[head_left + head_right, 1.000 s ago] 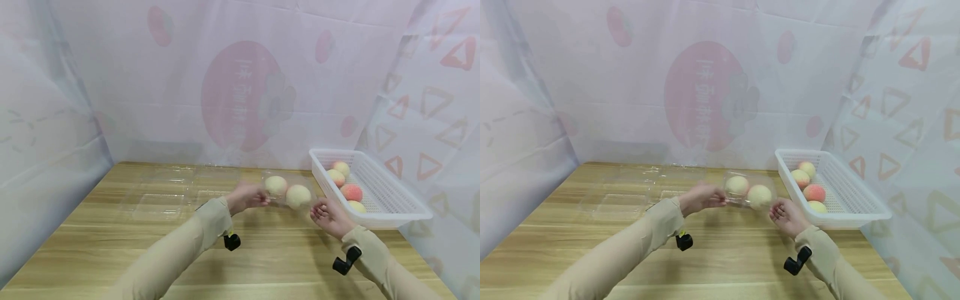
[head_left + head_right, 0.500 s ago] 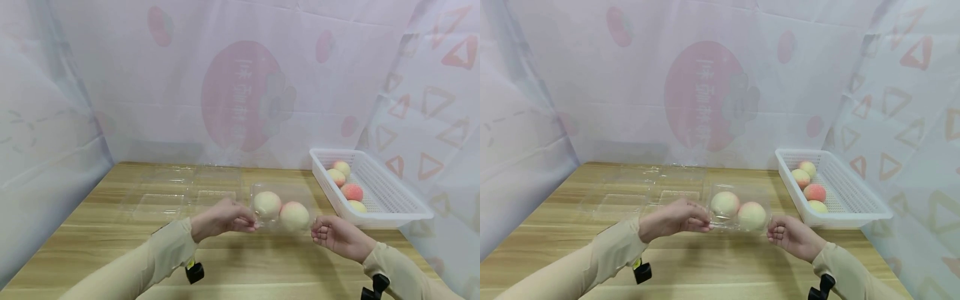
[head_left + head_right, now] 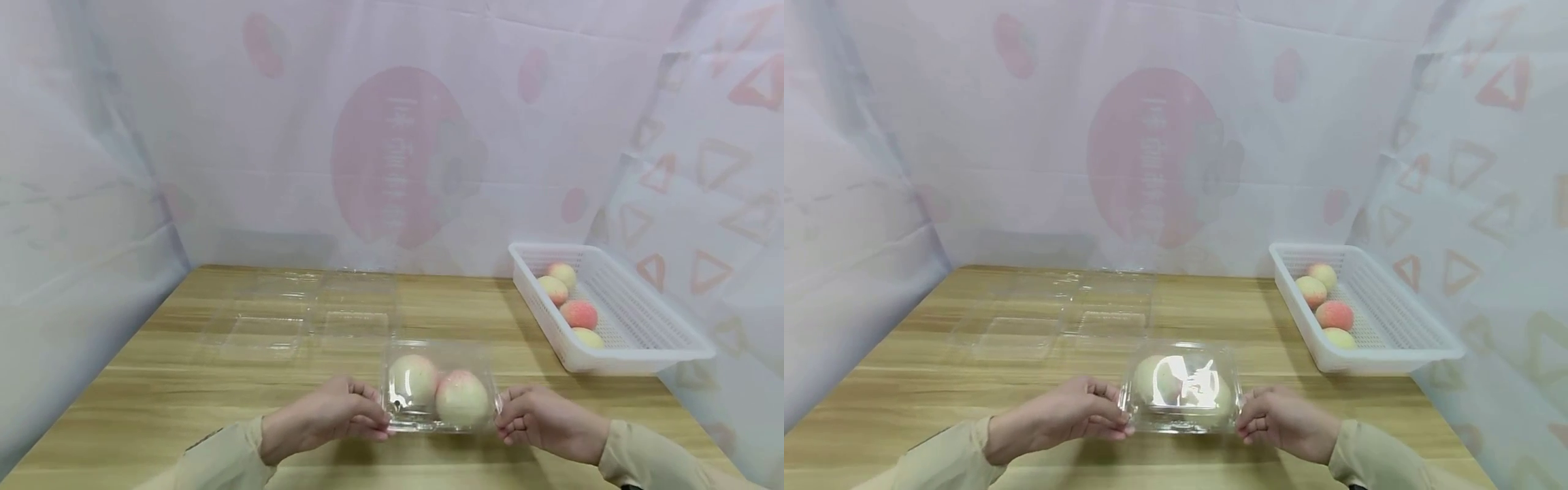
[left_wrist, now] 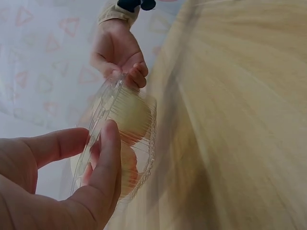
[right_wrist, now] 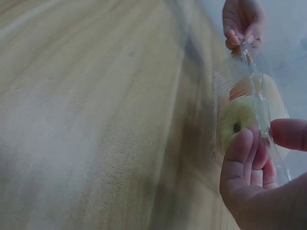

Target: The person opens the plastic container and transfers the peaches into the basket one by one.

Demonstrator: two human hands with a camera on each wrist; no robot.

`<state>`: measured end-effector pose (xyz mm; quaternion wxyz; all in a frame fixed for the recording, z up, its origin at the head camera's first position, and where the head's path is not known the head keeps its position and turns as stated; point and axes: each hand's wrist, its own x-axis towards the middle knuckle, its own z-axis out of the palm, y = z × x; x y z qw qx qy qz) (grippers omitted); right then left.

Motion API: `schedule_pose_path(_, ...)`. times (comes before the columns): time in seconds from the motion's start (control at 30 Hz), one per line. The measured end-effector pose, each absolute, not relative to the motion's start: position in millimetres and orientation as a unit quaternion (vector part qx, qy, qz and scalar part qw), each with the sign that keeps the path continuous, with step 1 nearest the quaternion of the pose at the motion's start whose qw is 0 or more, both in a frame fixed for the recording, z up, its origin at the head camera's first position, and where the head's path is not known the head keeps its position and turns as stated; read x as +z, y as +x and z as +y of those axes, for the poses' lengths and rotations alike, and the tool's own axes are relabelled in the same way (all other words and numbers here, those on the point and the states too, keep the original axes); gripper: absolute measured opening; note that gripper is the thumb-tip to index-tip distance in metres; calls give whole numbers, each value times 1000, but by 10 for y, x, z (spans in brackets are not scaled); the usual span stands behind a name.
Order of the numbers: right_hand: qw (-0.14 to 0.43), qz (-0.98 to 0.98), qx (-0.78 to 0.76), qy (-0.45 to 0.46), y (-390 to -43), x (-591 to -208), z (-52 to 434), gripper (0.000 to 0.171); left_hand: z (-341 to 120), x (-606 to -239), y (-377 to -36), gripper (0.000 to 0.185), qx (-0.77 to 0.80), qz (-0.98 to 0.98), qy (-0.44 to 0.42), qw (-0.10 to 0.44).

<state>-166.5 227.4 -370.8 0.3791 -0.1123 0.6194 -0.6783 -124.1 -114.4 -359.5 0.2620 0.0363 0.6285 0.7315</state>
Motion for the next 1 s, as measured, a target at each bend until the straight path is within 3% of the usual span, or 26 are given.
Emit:
schedule_pose_path(0.5, 357, 629, -684, -97, -1640, -3729, 1831, 8, -1587, -3746, -1104, 7, 742, 622, 52, 245)
schedule_pose_path(1.0, 344, 632, -691, -75, -1706, -3846, 1733, 7, -1651, -3913, -1133, 3, 759, 602, 35, 244)
